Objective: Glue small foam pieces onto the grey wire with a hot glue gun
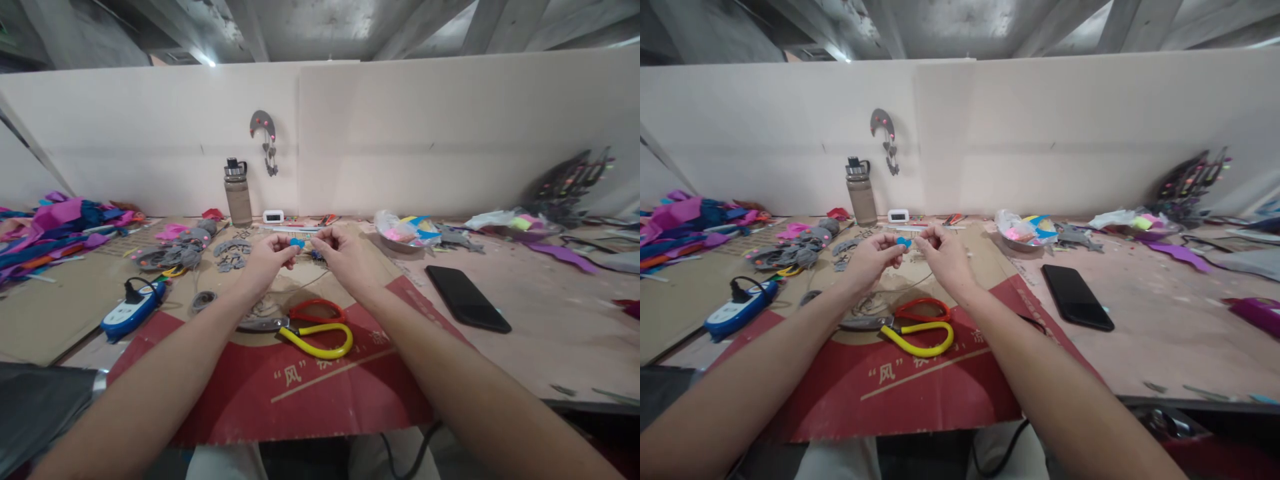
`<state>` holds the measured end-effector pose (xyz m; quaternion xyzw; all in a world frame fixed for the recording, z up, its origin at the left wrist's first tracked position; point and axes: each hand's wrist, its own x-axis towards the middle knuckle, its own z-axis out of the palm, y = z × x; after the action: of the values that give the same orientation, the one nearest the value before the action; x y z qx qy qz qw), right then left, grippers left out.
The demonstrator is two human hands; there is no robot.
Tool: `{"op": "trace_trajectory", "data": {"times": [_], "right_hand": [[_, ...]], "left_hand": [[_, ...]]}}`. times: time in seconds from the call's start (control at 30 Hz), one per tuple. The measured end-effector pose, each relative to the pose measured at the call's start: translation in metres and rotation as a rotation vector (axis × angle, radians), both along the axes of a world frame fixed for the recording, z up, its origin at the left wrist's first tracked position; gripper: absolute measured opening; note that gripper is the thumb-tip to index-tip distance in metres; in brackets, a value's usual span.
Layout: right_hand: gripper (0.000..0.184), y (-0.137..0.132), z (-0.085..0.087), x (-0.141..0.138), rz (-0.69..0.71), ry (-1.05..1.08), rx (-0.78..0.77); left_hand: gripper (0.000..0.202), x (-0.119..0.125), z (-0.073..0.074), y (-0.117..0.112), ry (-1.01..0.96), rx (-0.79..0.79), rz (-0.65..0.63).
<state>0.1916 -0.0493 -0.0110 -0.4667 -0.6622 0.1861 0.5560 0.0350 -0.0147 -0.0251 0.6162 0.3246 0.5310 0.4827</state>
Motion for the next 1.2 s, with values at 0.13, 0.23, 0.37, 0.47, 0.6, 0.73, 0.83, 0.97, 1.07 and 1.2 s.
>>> {"op": "trace_trajectory", "data": {"times": [0.13,0.23,0.37,0.47,0.6,0.73,0.83,0.97,1.07,1.2], "right_hand": [[0.012,0.001,0.002,0.003,0.003,-0.031,0.047],[0.011,0.004,0.0,0.006,0.004,-0.073,0.051],[0.011,0.009,-0.004,0.008,0.018,-0.112,0.063],[0.011,0.011,-0.007,0.01,0.018,-0.135,0.059],[0.011,0.012,-0.009,0.011,0.006,-0.172,0.081],[0.01,0.011,-0.008,0.011,-0.027,-0.206,0.112],[0.009,0.01,-0.006,0.011,-0.045,-0.234,0.113],[0.009,0.008,-0.005,0.011,-0.049,-0.251,0.122],[0.008,0.006,-0.005,0.01,-0.065,-0.275,0.142],[0.008,0.004,-0.003,0.009,-0.059,-0.299,0.162]], "left_hand": [[0.022,0.001,0.001,-0.002,0.016,-0.013,-0.042],[0.023,0.002,0.002,-0.003,0.009,-0.022,-0.056],[0.025,0.002,0.002,-0.003,0.012,-0.022,-0.071],[0.025,0.001,0.001,-0.002,0.022,-0.016,-0.091],[0.023,0.0,0.0,-0.002,0.028,0.004,-0.109],[0.022,0.0,0.001,-0.003,0.013,-0.012,-0.131],[0.023,0.001,0.003,-0.005,-0.008,-0.036,-0.144],[0.025,0.002,0.005,-0.006,-0.019,-0.056,-0.152],[0.025,0.001,0.005,-0.006,-0.019,-0.055,-0.151],[0.024,0.0,0.004,-0.005,-0.005,-0.037,-0.15]]}}
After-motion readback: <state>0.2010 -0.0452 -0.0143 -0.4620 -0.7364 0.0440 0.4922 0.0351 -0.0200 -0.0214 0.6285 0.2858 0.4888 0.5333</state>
